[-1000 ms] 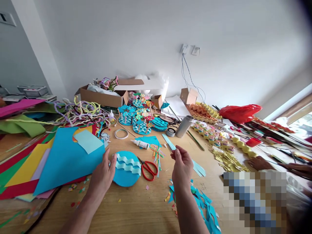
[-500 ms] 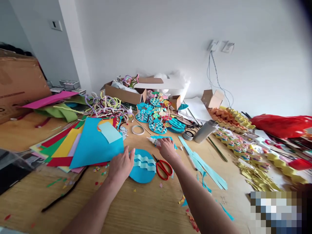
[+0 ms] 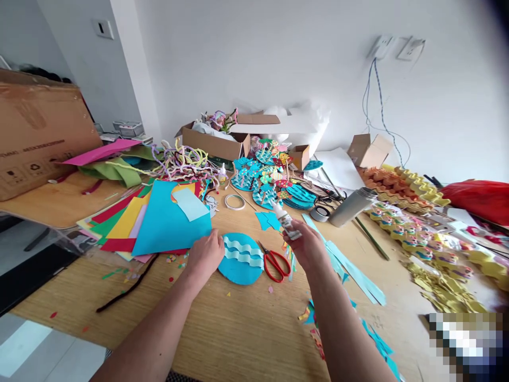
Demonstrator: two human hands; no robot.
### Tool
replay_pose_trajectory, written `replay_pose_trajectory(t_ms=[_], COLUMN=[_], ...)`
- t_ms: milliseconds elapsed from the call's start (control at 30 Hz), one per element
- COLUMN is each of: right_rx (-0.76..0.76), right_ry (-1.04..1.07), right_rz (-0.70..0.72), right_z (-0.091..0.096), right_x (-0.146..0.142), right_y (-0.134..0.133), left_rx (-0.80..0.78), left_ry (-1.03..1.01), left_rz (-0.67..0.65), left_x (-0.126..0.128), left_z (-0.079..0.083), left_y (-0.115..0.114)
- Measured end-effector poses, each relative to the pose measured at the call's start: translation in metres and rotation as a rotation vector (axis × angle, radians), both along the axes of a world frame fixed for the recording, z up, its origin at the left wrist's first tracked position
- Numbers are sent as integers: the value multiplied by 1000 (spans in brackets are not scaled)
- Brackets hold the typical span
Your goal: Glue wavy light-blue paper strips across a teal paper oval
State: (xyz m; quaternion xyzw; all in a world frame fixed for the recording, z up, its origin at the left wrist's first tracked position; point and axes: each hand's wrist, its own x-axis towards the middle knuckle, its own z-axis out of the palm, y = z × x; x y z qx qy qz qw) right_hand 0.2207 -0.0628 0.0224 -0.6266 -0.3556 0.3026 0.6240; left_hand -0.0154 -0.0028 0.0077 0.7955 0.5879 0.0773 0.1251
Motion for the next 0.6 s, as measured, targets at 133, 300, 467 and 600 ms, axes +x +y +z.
replay_pose_trajectory(t_ms=[133,300,467,600], right_rx=[115,211,211,200], right_ry=[389,821,753,746], right_rz=[-52,-42,29,53], right_z=[1,-5,-10,-15], right_x=[-12,-31,-42,-44], right_y=[-22,-33,-29,-26], left_rx=[30,103,86,119], left_ry=[47,49,-68,13], left_rz=[18,8,-331,-511], left_x=[0,-11,-28,-28], left_z=[7,23,26,14], left_y=[-4,-14,-29,-46])
